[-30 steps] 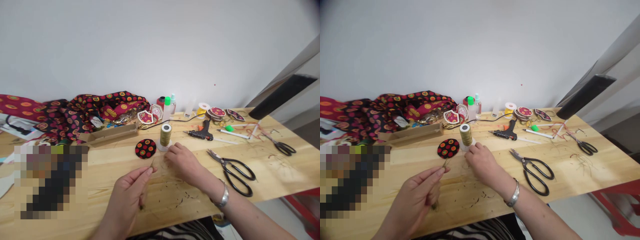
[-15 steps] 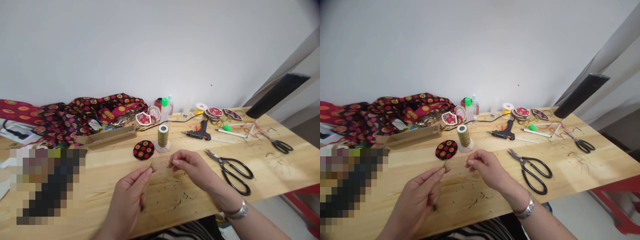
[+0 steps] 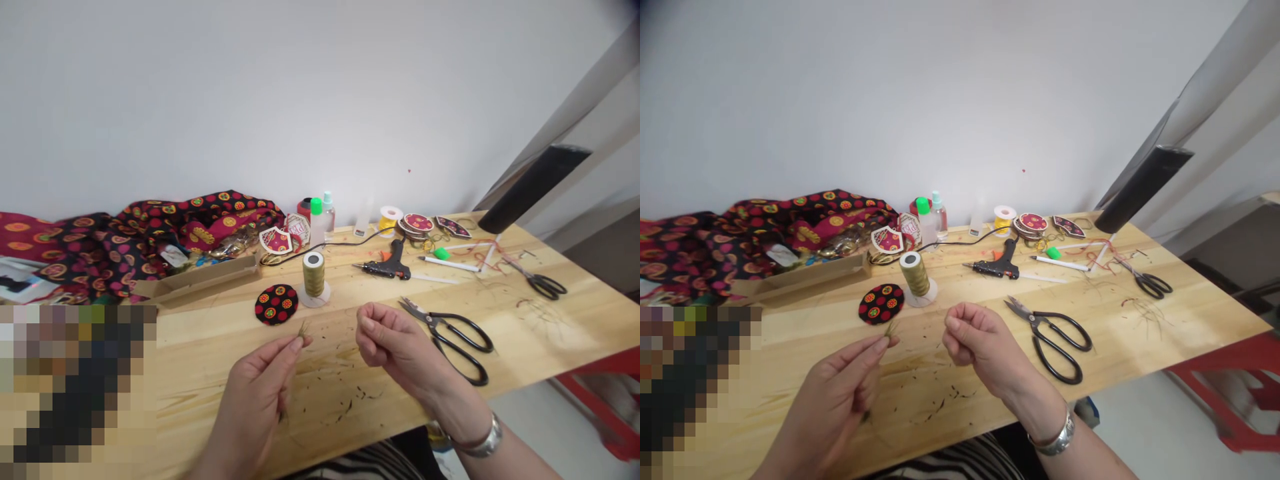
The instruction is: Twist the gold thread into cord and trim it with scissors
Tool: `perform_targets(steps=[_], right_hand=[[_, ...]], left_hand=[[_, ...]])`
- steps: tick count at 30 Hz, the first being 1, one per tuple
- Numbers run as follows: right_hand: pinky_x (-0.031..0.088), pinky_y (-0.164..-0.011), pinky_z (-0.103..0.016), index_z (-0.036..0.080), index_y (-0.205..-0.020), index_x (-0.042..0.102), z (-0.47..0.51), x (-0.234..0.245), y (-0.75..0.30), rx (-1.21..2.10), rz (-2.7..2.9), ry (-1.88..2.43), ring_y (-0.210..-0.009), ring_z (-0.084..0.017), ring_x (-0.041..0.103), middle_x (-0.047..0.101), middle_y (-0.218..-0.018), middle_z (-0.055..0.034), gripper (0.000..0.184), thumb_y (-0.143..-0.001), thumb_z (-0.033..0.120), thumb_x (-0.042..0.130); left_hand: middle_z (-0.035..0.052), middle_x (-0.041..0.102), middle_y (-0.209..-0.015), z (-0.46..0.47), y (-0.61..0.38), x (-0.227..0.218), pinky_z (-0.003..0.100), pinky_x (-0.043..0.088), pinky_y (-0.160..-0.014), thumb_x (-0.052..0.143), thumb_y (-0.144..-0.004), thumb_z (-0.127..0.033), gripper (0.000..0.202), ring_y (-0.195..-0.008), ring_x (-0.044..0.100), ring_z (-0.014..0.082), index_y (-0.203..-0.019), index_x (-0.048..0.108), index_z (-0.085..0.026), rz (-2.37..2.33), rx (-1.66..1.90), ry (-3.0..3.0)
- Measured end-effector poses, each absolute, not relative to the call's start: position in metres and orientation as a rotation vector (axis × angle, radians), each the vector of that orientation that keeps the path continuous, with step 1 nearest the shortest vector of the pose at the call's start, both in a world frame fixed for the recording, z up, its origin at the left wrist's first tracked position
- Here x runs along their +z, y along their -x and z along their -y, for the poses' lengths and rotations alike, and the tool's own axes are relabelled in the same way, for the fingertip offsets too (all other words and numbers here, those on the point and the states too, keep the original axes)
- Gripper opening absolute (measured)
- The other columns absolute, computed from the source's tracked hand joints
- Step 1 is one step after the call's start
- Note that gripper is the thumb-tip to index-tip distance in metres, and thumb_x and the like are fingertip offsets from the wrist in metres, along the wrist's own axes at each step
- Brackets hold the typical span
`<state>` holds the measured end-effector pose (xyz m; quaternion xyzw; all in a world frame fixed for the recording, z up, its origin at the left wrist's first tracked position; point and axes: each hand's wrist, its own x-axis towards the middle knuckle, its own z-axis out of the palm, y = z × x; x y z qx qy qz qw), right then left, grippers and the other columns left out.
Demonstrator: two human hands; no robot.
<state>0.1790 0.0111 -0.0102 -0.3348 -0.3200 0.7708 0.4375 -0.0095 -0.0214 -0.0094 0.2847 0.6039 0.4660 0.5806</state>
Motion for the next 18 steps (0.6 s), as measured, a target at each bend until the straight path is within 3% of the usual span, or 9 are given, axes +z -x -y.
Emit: perform_targets(steps=[4,10,13,18], right_hand=[[0.017,-0.046,-0.021,0.014,-0.093,0.057,-0.007,-0.008,-0.184,1.791,0.914,0.911,-0.046,-0.006,0.035,0.059,-0.058,0.0012,0.028,-0.075,0.033,0.068],[0.04,-0.062,-0.025,0.018,-0.11,0.048,0.004,-0.006,-0.175,1.546,1.218,1.103,-0.065,-0.013,0.057,0.069,-0.071,-0.0008,0.031,-0.081,0.023,0.059],[0.044,-0.069,-0.028,0.019,-0.106,0.048,0.007,-0.012,-0.165,1.432,1.313,1.179,-0.07,-0.015,0.062,0.071,-0.074,-0.0016,0.025,-0.083,0.023,0.056],[0.049,-0.067,-0.027,0.02,-0.094,0.052,0.008,-0.026,-0.155,1.362,1.335,1.197,-0.073,-0.016,0.067,0.073,-0.081,-0.0042,0.011,-0.084,0.025,0.054]], left_hand=[[-0.0107,0.031,-0.037,0.023,0.008,-0.011,0.018,0.019,-0.038,0.071,-0.068,-0.044,0.038,-0.037,0.024,0.0051,-0.089,0.071,-0.011,-1.426,1.067,-0.691],[-0.0113,0.031,-0.037,0.023,0.004,-0.011,0.018,0.018,-0.037,0.071,-0.07,-0.041,0.034,-0.037,0.022,0.0045,-0.086,0.07,-0.012,-1.296,1.049,-0.606],[-0.0124,0.028,-0.039,0.023,0.003,-0.012,0.017,0.016,-0.037,0.072,-0.069,-0.038,0.03,-0.038,0.019,0.0039,-0.084,0.068,-0.012,-1.246,1.039,-0.497],[-0.0136,0.024,-0.041,0.024,0.005,-0.014,0.017,0.014,-0.037,0.074,-0.067,-0.034,0.028,-0.038,0.016,0.0032,-0.082,0.066,-0.013,-1.204,1.065,-0.372]])
